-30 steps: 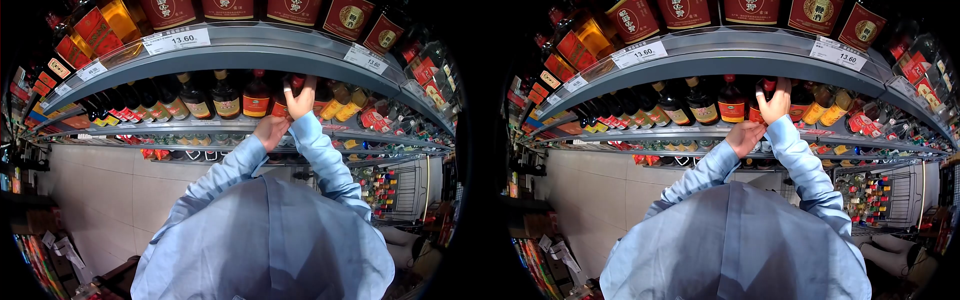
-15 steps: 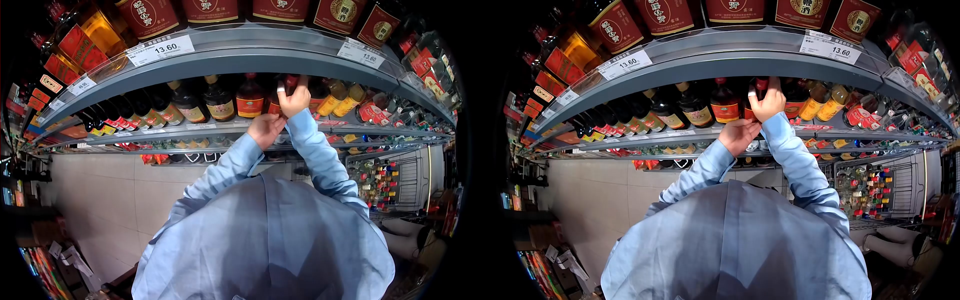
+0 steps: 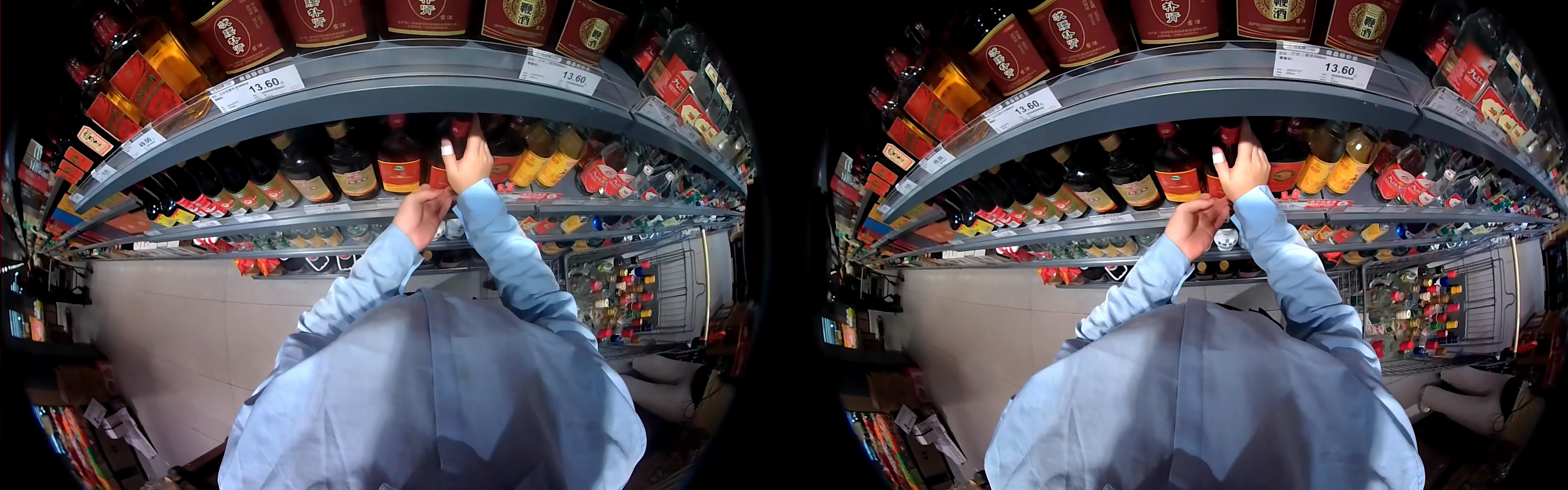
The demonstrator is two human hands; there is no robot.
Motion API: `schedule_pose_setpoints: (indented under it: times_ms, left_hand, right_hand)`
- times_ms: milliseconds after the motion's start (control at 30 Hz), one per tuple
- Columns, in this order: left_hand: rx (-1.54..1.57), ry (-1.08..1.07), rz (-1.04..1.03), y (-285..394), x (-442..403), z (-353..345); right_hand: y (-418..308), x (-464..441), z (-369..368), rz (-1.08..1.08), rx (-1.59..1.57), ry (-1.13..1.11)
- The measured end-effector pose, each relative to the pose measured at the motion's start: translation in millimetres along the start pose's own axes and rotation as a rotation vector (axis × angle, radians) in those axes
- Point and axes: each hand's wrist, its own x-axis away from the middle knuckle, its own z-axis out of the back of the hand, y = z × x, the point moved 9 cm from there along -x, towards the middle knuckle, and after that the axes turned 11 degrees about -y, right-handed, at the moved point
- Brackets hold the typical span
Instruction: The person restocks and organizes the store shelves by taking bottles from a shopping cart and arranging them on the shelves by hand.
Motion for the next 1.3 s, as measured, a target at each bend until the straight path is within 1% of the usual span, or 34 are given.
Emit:
schedule_pose_setpoints:
  times_ms: [67,100,200,333,367,433,533,600,667,733,967,1067,1167,1300]
  left_hand:
    - [-0.068,-0.004,-0.078,6,7,-5]
    - [-0.101,-0.007,-0.115,11,12,-12]
    - [-0.185,-0.069,-0.125,14,16,-20]
    - [-0.195,-0.052,-0.13,13,18,-19]
    - [-0.202,-0.038,-0.132,12,18,-19]
    - [-0.208,-0.034,-0.136,12,19,-20]
    - [-0.217,-0.008,-0.146,8,18,-18]
    - [-0.22,0.013,-0.149,4,17,-18]
    - [-0.204,0.029,-0.154,0,15,-18]
    - [-0.174,0.061,-0.155,-4,16,-20]
    - [-0.129,0.05,-0.197,-7,14,-19]
    - [-0.109,0.054,-0.217,-9,14,-16]
    - [-0.114,0.078,-0.249,-9,17,-15]
    - [-0.105,0.115,-0.29,-11,26,-14]
  right_hand:
    - [2,8,-3,-0.015,0.005,-0.067]
    - [0,10,-2,0.017,-0.006,-0.064]
    - [-5,21,-1,0.088,0.005,-0.046]
    - [-10,38,14,0.018,-0.004,-0.121]
    - [-7,41,24,0.006,0.012,-0.098]
    - [8,43,47,-0.017,0.03,-0.019]
    - [51,40,75,-0.157,0.046,0.097]
    - [82,36,71,-0.209,-0.047,-0.002]
    - [86,37,67,-0.168,0.023,-0.092]
    - [74,38,66,-0.123,0.116,-0.161]
    - [75,40,58,-0.113,0.253,-0.193]
    - [75,41,62,-0.074,0.284,-0.157]
    - [78,42,62,-0.083,0.264,-0.197]
    - [77,54,72,-0.055,0.108,-0.157]
